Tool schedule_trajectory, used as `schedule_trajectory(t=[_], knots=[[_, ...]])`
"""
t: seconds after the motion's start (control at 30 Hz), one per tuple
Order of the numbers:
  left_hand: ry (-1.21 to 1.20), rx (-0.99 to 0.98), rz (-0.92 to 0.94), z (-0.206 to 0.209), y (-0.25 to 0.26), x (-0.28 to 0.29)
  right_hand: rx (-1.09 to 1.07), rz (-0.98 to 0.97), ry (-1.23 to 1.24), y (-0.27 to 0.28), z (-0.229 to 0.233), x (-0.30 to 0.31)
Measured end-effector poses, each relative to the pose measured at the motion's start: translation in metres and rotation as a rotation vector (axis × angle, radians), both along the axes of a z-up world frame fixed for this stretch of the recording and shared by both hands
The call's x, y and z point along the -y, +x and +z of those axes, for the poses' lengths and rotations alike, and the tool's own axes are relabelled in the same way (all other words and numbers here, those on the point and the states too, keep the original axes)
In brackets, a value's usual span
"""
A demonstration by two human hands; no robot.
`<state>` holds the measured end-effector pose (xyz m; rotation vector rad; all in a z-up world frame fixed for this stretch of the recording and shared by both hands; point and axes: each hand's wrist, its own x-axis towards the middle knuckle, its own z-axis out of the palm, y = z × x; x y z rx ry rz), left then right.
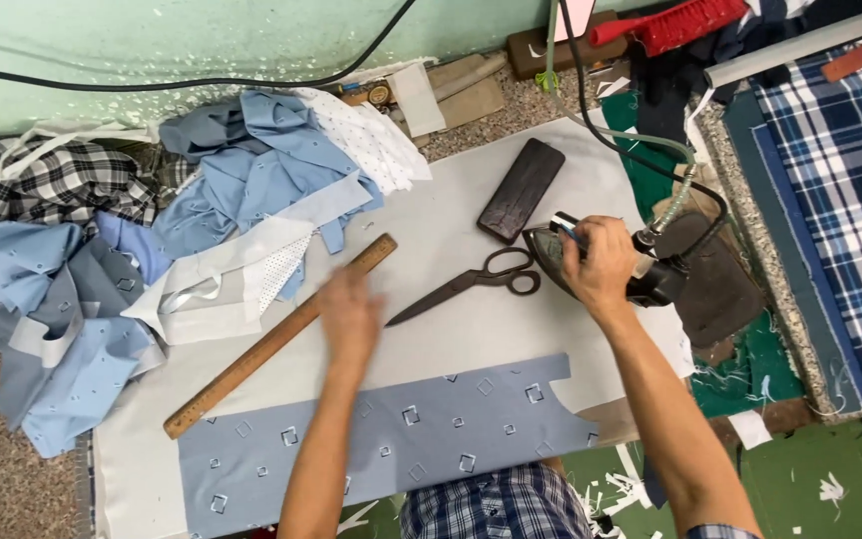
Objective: The person irons a long strip of light blue patterned fabric on a worktable, then uses scissors to trim the edges. They flip the fabric, continue trimming, and finally use a ruler and chalk to mark measurements on the fabric.
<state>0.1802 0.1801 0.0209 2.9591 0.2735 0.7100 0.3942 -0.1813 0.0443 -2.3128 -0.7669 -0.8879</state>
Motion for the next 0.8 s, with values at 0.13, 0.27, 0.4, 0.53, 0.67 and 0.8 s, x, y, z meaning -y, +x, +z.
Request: schedule_trajectory(t=[0.13,0.27,0.4,0.53,0.67,0.8], knots=[[-0.107,-0.370,0.395,0.004,-0.045,-0.046,0.001,0.043,0.039,0.010,0.008,0.002],[0.300,-0.376,0.244,-0.029,-0.076,-0.076,0.032,0.179,0.050,0.010,0.019,0.002],[0.710,-0.417,0.219,-0.098,-0.098,-0.118,-0.091,0.424,0.009,-0.048,-0.037,0.006],[0.718,-0.153,0.300,0.061,-0.098,-0.024,-0.461,0.676,0.039,-0.106,-0.042,0.043],[0.577,-0.106,0.270,0.119,-0.141,0.087,-0.954,0.683,0.030,-0.120,-0.015,0.071],[-0.707,-0.040,0.296,0.132,-0.180,0.193,-1.380,0.639,0.101,-0.116,-0.018,0.085]])
